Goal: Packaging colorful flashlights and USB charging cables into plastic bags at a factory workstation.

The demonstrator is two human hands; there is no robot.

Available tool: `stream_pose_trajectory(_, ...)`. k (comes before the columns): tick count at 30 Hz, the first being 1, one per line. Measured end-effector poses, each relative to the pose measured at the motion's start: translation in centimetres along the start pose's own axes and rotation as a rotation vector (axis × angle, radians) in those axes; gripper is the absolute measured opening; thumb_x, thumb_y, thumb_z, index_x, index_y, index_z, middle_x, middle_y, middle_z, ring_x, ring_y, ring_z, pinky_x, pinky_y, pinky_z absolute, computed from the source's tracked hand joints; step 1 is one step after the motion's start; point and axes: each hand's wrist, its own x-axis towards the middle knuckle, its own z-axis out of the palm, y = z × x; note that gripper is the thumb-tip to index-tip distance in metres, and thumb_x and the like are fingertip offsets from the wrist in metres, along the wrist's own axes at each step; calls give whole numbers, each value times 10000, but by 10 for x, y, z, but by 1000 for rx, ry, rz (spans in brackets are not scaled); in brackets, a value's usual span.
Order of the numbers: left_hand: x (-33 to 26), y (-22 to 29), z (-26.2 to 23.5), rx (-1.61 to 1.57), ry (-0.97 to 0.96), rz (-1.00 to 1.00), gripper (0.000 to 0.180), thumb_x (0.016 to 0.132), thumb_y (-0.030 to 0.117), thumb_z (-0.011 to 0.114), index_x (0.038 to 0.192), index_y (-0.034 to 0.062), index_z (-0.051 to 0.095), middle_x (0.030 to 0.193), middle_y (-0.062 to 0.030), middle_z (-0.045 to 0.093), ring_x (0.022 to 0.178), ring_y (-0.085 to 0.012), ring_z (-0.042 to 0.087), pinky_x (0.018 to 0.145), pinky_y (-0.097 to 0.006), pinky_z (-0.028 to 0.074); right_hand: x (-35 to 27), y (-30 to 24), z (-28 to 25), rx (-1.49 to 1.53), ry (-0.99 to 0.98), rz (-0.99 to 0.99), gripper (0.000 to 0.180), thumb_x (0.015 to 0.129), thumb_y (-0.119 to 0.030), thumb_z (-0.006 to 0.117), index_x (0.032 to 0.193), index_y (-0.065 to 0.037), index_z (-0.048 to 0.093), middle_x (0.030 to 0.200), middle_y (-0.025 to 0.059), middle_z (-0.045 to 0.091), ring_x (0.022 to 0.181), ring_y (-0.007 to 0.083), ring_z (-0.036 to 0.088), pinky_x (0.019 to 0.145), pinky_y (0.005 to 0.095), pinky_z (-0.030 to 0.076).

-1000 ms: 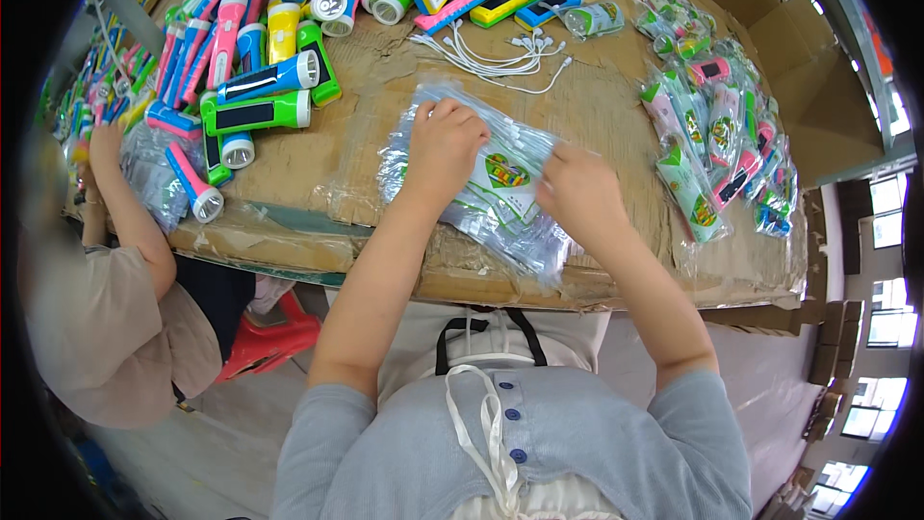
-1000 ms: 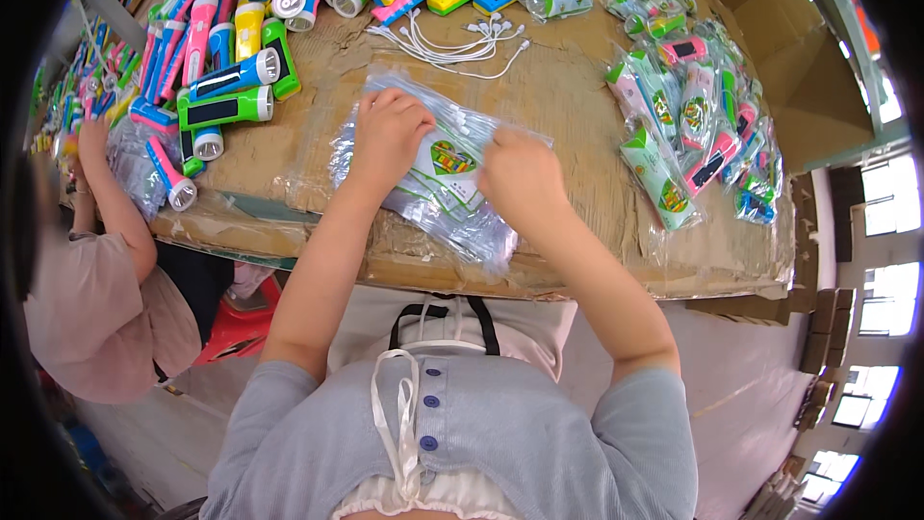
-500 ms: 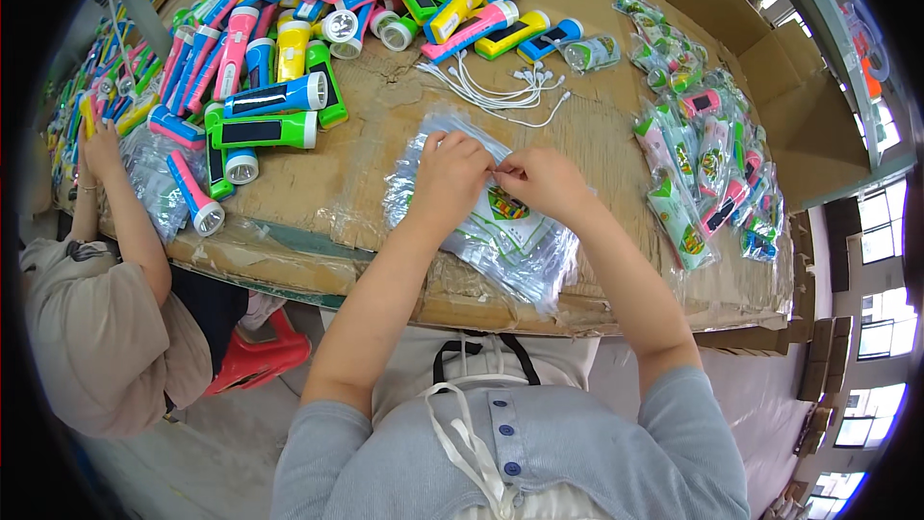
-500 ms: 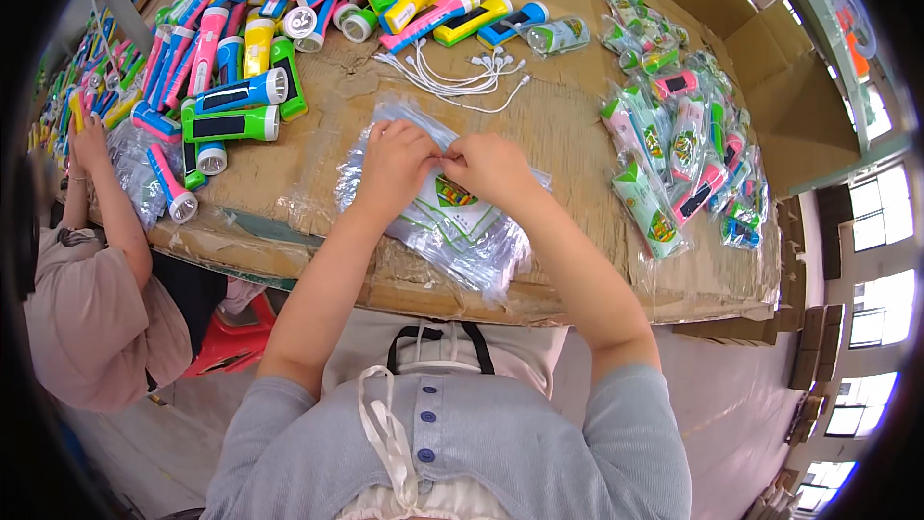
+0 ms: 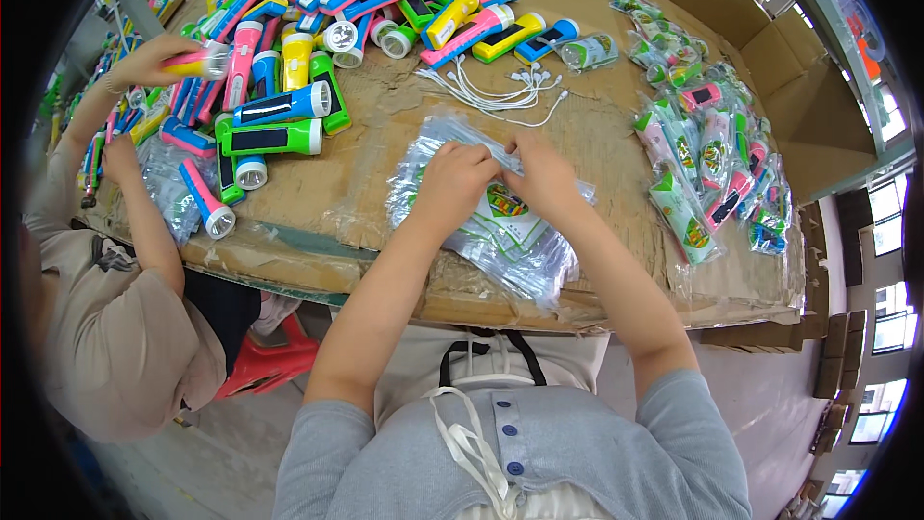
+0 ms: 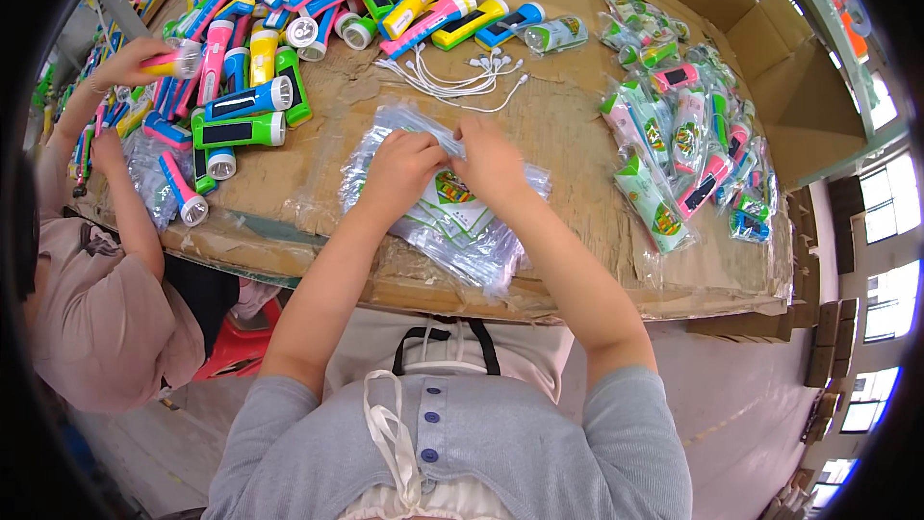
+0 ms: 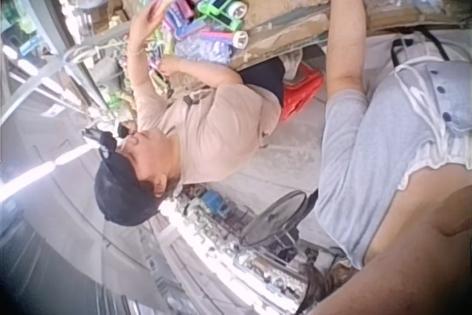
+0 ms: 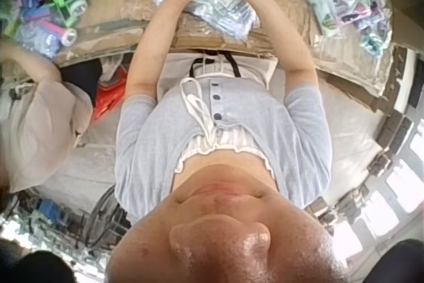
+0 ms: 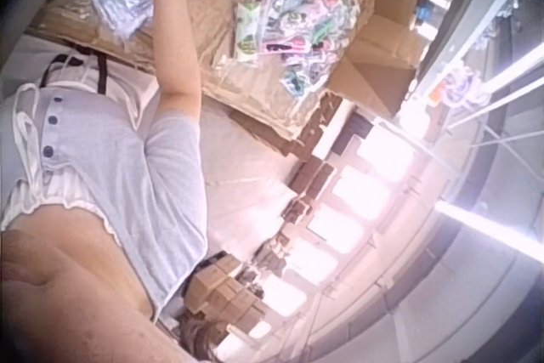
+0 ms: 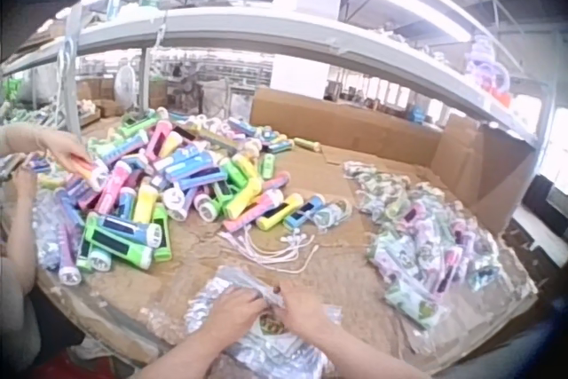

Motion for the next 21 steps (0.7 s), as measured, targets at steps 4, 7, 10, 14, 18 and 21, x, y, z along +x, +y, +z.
stream_pose_trajectory(4,4,5,-4,14,40,-38,102,690,79,650,760,99,580,818,-28,538,797,-217,548,756,-359,390,-1,-5,-9,-18,-51,42,393,685,-196,716,979,-73,485,980,129,549,899,319,561,721,399,457)
stream_pose_trajectory(7,5,4,-5,55,-37,50,102,694,104,652,766,101,579,835,-32,523,835,-223,539,793,-367,384,1,-2,-10,-57,-36,54,383,681,-223,720,960,-80,500,970,117,554,902,310,562,727,388,458)
stream_pose_trajectory(10,9,7,-9,130,-29,112,68,706,89,584,774,91,590,853,-50,516,929,-229,510,818,-367,371,5,5,-7,-36,-62,103,395,667,-264,730,945,-81,516,977,114,559,905,299,567,742,372,463)
stream_pose_trajectory(14,-6,21,-41,279,-226,97,88,691,101,619,773,80,593,874,-68,506,958,-251,474,847,-389,360,15,-4,-6,-48,-173,114,421,645,-294,739,939,-80,528,969,124,568,933,299,571,757,391,473)
stream_pose_trajectory(18,-56,72,-104,70,-621,0,96,689,102,642,757,78,578,851,-68,493,912,-261,467,818,-390,349,35,14,-3,-85,-387,129,441,661,-311,732,981,-62,558,989,135,593,954,297,574,765,397,473)
stream_pose_trajectory(21,-79,86,-118,19,-465,-147,122,688,123,665,750,83,567,832,-72,489,884,-267,464,774,-379,343,73,30,-15,214,-653,63,441,673,-334,720,978,-42,589,996,150,613,922,308,589,774,401,478)
